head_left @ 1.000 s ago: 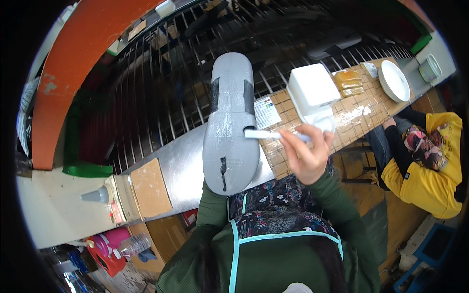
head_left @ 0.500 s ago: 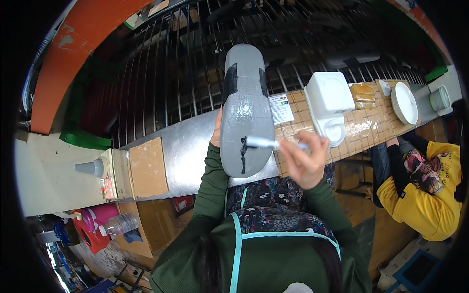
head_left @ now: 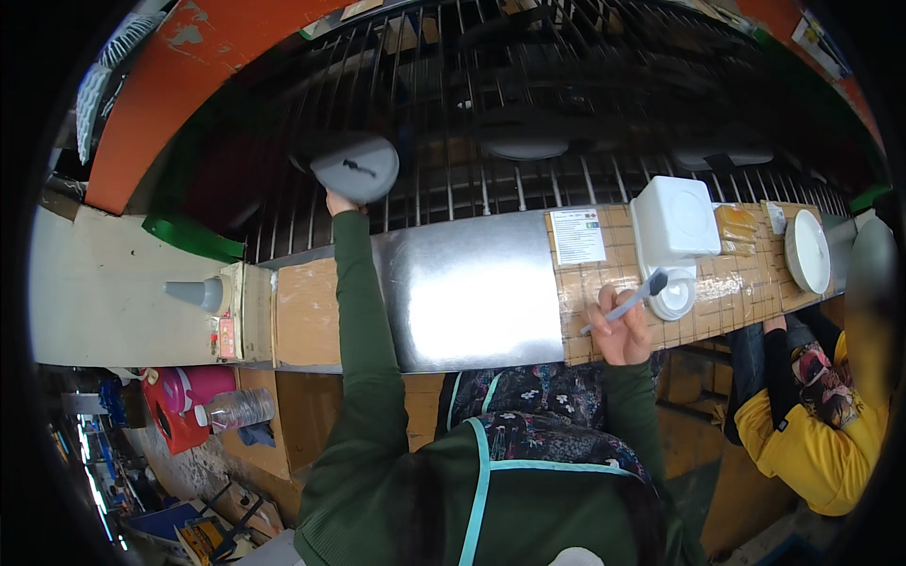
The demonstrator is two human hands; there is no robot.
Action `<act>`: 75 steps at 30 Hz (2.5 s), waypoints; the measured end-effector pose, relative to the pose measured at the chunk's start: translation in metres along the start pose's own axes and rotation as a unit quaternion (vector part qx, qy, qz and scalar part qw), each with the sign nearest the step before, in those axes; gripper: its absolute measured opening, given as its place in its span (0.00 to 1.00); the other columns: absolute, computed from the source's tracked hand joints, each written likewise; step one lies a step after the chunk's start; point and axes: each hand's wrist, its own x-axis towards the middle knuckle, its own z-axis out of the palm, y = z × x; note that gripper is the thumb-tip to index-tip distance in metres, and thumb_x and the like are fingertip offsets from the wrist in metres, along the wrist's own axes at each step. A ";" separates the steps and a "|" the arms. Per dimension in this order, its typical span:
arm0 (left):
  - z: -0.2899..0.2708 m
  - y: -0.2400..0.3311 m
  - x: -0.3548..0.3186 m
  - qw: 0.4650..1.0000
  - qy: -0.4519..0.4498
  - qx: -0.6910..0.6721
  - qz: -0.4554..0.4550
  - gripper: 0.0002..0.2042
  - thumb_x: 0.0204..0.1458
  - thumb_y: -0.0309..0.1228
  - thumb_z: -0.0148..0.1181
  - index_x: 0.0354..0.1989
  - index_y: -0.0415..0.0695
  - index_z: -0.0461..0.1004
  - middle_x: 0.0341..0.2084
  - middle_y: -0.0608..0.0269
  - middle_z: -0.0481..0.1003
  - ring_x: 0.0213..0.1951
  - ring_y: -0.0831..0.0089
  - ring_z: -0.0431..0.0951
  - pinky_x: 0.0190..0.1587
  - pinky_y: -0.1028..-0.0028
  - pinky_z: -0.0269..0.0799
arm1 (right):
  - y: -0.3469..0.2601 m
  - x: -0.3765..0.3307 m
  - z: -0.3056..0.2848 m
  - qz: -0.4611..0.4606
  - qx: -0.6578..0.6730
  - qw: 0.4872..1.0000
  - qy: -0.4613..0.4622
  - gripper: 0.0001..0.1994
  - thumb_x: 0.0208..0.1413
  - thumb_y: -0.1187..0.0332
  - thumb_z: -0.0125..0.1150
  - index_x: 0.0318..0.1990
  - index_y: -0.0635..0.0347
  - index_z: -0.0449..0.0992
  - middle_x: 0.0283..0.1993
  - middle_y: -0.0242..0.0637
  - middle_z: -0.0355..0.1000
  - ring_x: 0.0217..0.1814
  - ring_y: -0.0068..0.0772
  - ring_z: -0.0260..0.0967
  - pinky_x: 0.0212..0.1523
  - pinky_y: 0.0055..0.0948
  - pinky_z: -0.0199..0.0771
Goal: The person paints a pair of grey slippers with white paint using a small brush. They repeatedly dip the brush into a white paint container and apply paint to the slipper's surface, rotating the slipper to cover different areas.
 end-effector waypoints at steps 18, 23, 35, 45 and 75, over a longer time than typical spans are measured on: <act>0.062 -0.056 0.091 0.965 0.067 -0.144 -0.210 0.20 0.51 0.33 0.62 0.49 0.33 0.68 0.34 0.42 0.75 0.31 0.60 0.80 0.29 0.66 0.80 | 0.010 -0.007 -0.020 0.038 0.090 0.995 0.018 0.09 0.61 0.62 0.56 0.44 0.53 0.76 0.39 0.35 0.65 0.28 0.23 0.56 0.35 0.26 0.56; 0.041 -0.079 0.043 0.974 0.097 -0.175 -0.102 0.31 0.47 0.27 0.61 0.62 0.42 0.57 0.37 0.48 0.74 0.36 0.59 0.80 0.36 0.65 0.80 | 0.010 -0.006 -0.021 0.033 0.114 0.993 -0.003 0.09 0.60 0.65 0.57 0.44 0.56 0.76 0.39 0.37 0.66 0.28 0.24 0.57 0.35 0.25 0.57; 0.208 -0.083 -0.119 0.987 -0.146 -0.019 -0.065 0.30 0.39 0.33 0.77 0.52 0.36 0.73 0.42 0.53 0.77 0.37 0.66 0.77 0.43 0.69 0.71 | -0.016 -0.031 -0.010 -0.012 0.002 0.999 -0.045 0.09 0.62 0.60 0.56 0.44 0.52 0.71 0.36 0.34 0.66 0.31 0.27 0.60 0.39 0.31 0.56; 0.065 0.035 -0.278 0.747 -0.164 0.030 0.643 0.19 0.34 0.18 0.69 0.40 0.40 0.81 0.30 0.63 0.72 0.31 0.70 0.72 0.37 0.73 0.69 | -0.081 -0.101 -0.005 -0.154 -0.246 0.934 0.209 0.10 0.59 0.71 0.57 0.47 0.61 0.72 0.37 0.43 0.72 0.32 0.27 0.63 0.36 0.27 0.64; -0.049 -0.012 -0.259 0.446 -0.667 0.264 0.535 0.20 0.43 0.44 0.69 0.33 0.35 0.81 0.52 0.47 0.73 0.55 0.49 0.72 0.56 0.60 0.68 | -0.123 -0.041 0.012 -0.152 -0.956 0.178 0.177 0.07 0.46 0.69 0.66 0.34 0.45 0.81 0.28 0.26 0.68 0.30 0.29 0.67 0.39 0.39 0.52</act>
